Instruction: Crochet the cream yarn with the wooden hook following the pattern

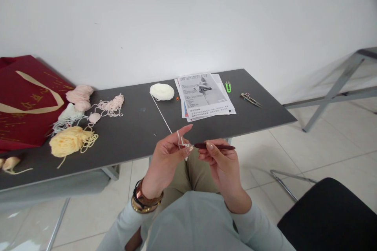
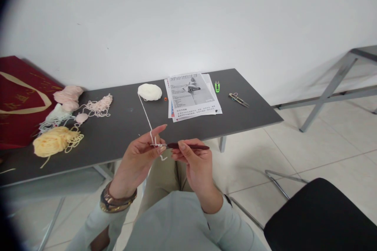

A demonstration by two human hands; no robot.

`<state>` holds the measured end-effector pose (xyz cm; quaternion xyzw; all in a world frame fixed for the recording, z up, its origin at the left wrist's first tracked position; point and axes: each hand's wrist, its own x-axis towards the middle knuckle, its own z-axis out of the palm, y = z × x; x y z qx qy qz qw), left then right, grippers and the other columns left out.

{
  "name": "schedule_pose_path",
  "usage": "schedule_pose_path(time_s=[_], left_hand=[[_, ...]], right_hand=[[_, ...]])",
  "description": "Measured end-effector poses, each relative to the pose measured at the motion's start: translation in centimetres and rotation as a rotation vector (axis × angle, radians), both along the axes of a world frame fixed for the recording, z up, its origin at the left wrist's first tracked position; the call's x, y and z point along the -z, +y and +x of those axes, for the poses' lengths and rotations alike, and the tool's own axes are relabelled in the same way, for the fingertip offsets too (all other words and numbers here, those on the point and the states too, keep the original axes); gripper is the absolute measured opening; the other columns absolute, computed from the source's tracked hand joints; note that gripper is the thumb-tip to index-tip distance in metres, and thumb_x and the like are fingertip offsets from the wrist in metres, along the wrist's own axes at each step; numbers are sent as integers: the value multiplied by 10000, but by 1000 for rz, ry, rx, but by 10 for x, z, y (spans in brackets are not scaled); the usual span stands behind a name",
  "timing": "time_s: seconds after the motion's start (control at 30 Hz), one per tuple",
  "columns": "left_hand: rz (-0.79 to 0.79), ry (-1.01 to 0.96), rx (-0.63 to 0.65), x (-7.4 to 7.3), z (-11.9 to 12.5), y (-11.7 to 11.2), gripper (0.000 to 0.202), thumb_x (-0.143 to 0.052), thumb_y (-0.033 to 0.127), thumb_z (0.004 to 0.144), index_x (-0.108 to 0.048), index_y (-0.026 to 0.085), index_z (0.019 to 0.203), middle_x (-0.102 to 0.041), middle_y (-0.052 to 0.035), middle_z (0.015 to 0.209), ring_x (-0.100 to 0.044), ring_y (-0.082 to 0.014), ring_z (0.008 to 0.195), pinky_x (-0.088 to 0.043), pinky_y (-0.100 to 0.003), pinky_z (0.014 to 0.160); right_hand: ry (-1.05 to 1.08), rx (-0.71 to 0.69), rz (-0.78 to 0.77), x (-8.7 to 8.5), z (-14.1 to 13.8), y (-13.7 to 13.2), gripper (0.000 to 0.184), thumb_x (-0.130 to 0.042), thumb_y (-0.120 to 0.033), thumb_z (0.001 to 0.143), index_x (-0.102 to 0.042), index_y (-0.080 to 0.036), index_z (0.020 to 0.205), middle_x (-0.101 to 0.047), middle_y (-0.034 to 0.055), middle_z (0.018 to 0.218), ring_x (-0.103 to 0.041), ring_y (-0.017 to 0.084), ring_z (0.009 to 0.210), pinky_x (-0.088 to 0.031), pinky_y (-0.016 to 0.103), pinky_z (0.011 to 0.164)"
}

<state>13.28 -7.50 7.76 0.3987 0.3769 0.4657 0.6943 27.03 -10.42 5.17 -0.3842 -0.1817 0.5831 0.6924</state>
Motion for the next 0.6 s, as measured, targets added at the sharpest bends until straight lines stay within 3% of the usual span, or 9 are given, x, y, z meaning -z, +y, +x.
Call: schedule_pose_path(time_s=[0.23,0.6], left_hand=[[-12,-22,19,-2,0,-3,500,-744,138,697,-653,242,1178,-553,34,703,-503,-73,699,-420,-192,696],[30,-12,42,-1,-6,-2,454,-731,81,706,-690,274,1115,-612,21,730,-529,-94,763,-411,-215,767]], right_hand=[[6,37,28,-4,0,-5,179,-795,-281,674,-690,-162,756,-739,31,601,-674,123,460,-577,176,478],[-11,27,56,-6,11,-12,137,-772,-256,708,-703,-163,781,-753,52,655,-695,130,511,-585,183,517]])
